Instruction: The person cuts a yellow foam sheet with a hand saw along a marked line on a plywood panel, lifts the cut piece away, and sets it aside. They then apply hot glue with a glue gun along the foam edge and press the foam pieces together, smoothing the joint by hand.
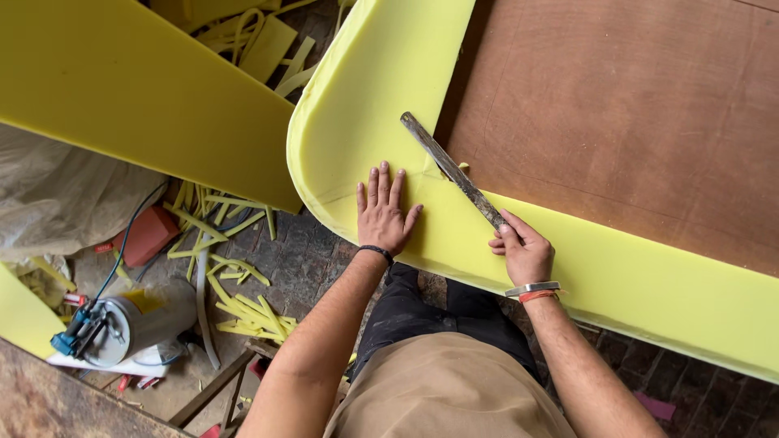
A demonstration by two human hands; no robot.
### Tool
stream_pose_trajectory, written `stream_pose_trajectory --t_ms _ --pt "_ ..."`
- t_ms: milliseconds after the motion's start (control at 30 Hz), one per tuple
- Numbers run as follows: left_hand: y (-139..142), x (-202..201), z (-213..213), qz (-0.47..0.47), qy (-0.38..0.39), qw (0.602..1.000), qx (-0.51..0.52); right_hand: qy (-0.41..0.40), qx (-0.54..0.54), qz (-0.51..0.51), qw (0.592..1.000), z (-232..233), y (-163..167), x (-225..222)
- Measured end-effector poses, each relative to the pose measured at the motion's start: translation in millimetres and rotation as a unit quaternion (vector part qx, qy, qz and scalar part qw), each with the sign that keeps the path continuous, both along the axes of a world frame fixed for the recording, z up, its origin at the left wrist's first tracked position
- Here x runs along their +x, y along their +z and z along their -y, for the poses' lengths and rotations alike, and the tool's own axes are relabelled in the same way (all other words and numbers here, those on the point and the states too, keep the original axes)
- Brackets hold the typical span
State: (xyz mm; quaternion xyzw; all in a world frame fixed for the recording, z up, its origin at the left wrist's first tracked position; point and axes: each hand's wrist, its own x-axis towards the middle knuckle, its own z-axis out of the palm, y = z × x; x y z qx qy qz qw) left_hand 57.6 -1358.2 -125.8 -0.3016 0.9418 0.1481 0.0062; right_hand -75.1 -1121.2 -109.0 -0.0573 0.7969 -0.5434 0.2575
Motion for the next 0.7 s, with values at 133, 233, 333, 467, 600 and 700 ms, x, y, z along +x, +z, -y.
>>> stream_pose_trajectory --t_ms 133,233,333,467,600,700 --pt "0 5 -2 -0.01 -0.008 1.0 0.002 -0.004 0.022 -0.001 1.0 13 4 3" --pt "1 4 -2 -0.017 -0.009 1.0 0.008 -0.02 0.017 -0.006 1.0 11 9 7" --pt "3 2 0 -0.016 -0.012 1.0 0.001 -0.025 0.013 0.014 1.0 9 13 11" --pt "3 3 -1 0.013 -0.006 1.0 0.015 0.01 0.053 0.002 0.999 18 19 13" --pt "2 3 -2 0.015 -0.012 1.0 0.001 0.032 0.109 0.0 0.994 15 36 19" --pt "1 1 -1 0.017 -0.011 1.0 0.003 0.036 0.124 -0.005 0.992 14 42 23"
